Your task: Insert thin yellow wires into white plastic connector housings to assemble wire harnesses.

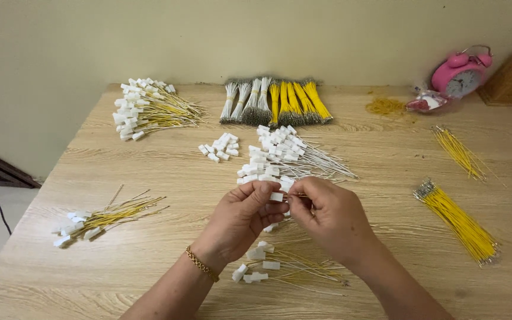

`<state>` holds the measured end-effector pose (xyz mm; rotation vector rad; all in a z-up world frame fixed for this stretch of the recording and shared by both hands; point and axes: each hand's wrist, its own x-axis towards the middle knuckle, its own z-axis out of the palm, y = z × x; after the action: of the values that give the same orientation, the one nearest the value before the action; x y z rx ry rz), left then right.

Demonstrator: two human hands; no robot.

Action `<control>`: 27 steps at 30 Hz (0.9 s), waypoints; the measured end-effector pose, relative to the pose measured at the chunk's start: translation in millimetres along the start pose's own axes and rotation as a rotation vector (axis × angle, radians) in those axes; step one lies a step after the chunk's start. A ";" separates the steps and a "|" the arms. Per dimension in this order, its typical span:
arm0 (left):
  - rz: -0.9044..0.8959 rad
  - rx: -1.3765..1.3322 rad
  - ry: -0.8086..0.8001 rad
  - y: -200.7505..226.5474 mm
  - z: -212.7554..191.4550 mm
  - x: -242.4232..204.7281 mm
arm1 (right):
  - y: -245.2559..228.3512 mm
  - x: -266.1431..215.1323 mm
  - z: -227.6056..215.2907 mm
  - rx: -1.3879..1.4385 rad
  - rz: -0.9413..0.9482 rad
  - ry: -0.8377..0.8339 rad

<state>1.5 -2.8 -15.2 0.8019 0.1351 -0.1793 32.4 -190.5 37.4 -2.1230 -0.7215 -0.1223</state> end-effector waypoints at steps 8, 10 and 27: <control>0.119 0.238 0.145 -5.5 -2.9 0.6 | 10.6 3.0 -6.9 0.086 0.021 -0.112; 0.132 0.372 0.166 -3.2 -3.9 -11.0 | 8.7 4.1 -19.6 0.144 0.046 -0.208; 0.691 1.653 -0.182 2.7 -3.4 -19.0 | 3.6 13.3 -44.5 0.152 0.083 0.042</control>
<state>-16.7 3.6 -12.0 2.3995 -0.5564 0.3758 52.7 -220.3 66.9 -1.9962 -0.5979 -0.0654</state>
